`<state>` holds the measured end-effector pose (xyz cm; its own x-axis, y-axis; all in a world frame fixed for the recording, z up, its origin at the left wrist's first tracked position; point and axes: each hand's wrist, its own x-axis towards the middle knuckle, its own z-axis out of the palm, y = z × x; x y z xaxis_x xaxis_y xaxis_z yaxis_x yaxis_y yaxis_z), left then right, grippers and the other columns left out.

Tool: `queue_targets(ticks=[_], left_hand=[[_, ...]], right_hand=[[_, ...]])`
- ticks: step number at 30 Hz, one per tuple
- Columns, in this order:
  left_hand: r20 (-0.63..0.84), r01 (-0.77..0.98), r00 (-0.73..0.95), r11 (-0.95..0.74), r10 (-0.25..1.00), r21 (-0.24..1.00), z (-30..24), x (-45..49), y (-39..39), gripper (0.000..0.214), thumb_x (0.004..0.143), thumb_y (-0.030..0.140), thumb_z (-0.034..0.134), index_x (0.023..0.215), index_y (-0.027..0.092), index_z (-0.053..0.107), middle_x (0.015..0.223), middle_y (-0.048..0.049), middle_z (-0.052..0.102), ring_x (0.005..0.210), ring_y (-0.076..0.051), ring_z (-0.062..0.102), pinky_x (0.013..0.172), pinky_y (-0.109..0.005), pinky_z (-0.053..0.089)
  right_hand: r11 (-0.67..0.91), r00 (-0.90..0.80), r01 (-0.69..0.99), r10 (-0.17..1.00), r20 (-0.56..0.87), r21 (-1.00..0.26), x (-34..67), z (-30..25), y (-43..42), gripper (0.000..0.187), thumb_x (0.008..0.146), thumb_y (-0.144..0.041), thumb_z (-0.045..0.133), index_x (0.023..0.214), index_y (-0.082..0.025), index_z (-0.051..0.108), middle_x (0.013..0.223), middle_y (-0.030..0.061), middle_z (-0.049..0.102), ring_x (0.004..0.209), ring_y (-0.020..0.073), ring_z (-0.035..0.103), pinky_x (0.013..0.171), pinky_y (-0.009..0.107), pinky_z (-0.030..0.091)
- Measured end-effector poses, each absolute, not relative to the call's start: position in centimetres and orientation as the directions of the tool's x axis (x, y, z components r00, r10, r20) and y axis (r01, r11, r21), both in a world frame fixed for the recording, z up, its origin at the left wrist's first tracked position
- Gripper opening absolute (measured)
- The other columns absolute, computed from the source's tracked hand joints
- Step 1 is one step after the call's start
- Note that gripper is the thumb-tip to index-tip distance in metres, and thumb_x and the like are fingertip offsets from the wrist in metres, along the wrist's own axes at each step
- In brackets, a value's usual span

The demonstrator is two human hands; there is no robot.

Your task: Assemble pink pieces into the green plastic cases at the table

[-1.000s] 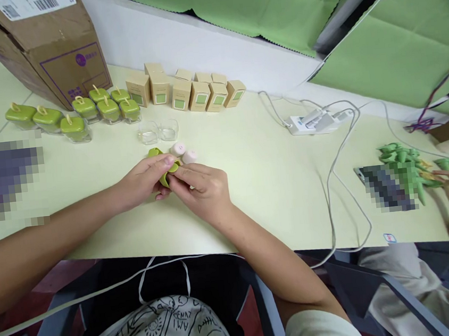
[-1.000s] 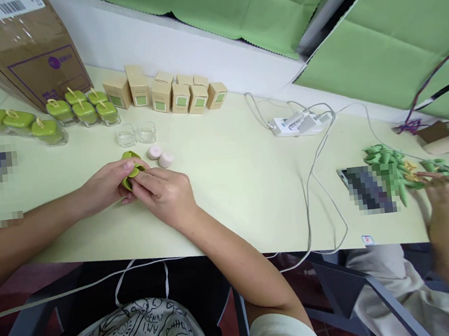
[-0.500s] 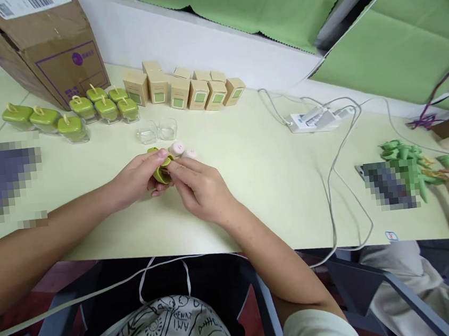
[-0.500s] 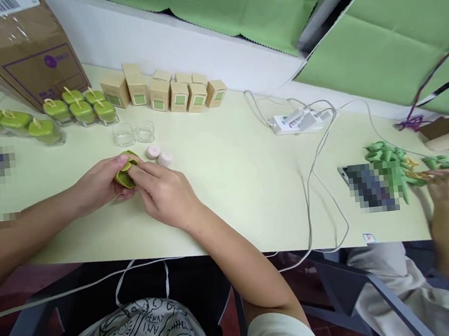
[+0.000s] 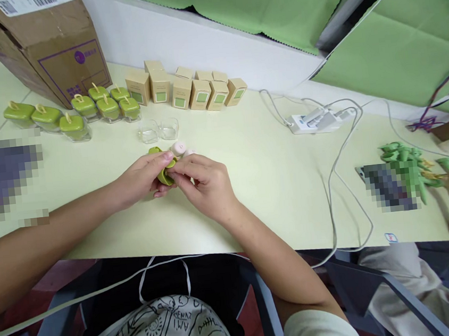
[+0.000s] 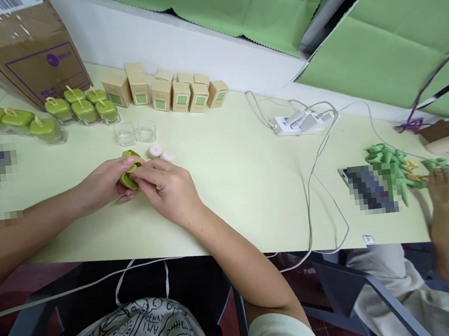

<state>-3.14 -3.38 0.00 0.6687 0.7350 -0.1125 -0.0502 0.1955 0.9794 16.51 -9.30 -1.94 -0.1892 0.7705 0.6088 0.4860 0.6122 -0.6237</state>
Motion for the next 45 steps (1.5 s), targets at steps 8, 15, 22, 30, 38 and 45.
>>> queue_targets(ticks=[8,15,22,30,38,45], left_hand=[[-0.115,-0.057,0.68,0.208,0.725,0.976,0.2,-3.2,-3.6,0.052,0.1,0.071,0.085,0.093,0.021,0.074,0.077,-0.0013,0.061,0.057,-0.012,0.052,0.049,-0.025,0.043],[-0.168,-0.031,0.695,0.263,0.699,0.964,-0.1,-3.4,-3.3,0.077,0.087,0.09,0.09,0.105,0.021,0.062,0.069,-0.0011,0.067,0.047,-0.011,0.048,0.041,-0.021,0.036],[-0.187,-0.02,0.764,0.313,0.618,0.949,0.2,-3.5,-3.5,0.079,0.087,0.093,0.087,0.112,0.024,0.058,0.065,0.0007,0.068,0.04,-0.009,0.043,0.038,-0.018,0.028],[-0.223,0.0,0.751,0.338,0.621,0.941,0.0,-3.5,-3.4,0.072,0.089,0.088,0.088,0.108,0.025,0.058,0.062,0.0008,0.067,0.035,-0.009,0.039,0.034,-0.019,0.023],[-0.267,0.046,0.72,0.34,0.64,0.939,0.2,-3.1,-3.7,0.077,0.085,0.09,0.091,0.108,0.026,0.056,0.062,0.0001,0.07,0.033,-0.009,0.04,0.03,-0.019,0.029],[-0.06,-0.068,0.731,0.16,0.68,0.985,0.4,-3.7,-3.0,0.067,0.104,0.089,0.07,0.123,0.025,0.059,0.074,-0.0014,0.076,0.043,-0.017,0.061,0.037,-0.024,0.047]], right_hand=[[0.438,0.005,0.42,0.875,0.484,-0.795,15.8,-1.7,-9.2,0.011,0.098,-0.031,0.082,0.102,-0.026,0.073,0.102,0.0008,0.077,0.077,0.013,0.065,0.063,0.029,0.055],[0.341,-0.124,0.252,0.94,0.319,-0.906,16.6,-1.4,-8.6,0.029,0.098,-0.042,0.086,0.123,-0.028,0.081,0.127,0.0063,0.08,0.105,0.0184,0.074,0.08,0.033,0.065],[0.314,-0.283,0.154,0.923,0.262,-0.937,16.5,-1.7,-8.6,0.028,0.109,-0.038,0.073,0.131,-0.024,0.079,0.123,0.0061,0.087,0.103,0.0172,0.078,0.09,0.034,0.066],[0.235,-0.235,0.121,0.951,0.202,-0.964,16.2,-2.2,-8.4,0.028,0.105,-0.046,0.083,0.121,-0.023,0.079,0.113,0.0057,0.083,0.097,0.0174,0.074,0.089,0.034,0.067],[0.304,-0.277,0.173,0.928,0.25,-0.937,16.3,-2.2,-8.5,0.017,0.111,-0.036,0.07,0.121,-0.022,0.075,0.099,0.0016,0.075,0.088,0.0153,0.07,0.084,0.032,0.064],[0.086,-0.302,-0.12,0.946,0.119,-0.989,18.3,-1.1,-7.3,0.053,0.094,-0.068,0.094,0.114,-0.026,0.069,0.098,0.0015,0.079,0.085,0.0177,0.078,0.084,0.036,0.07]])
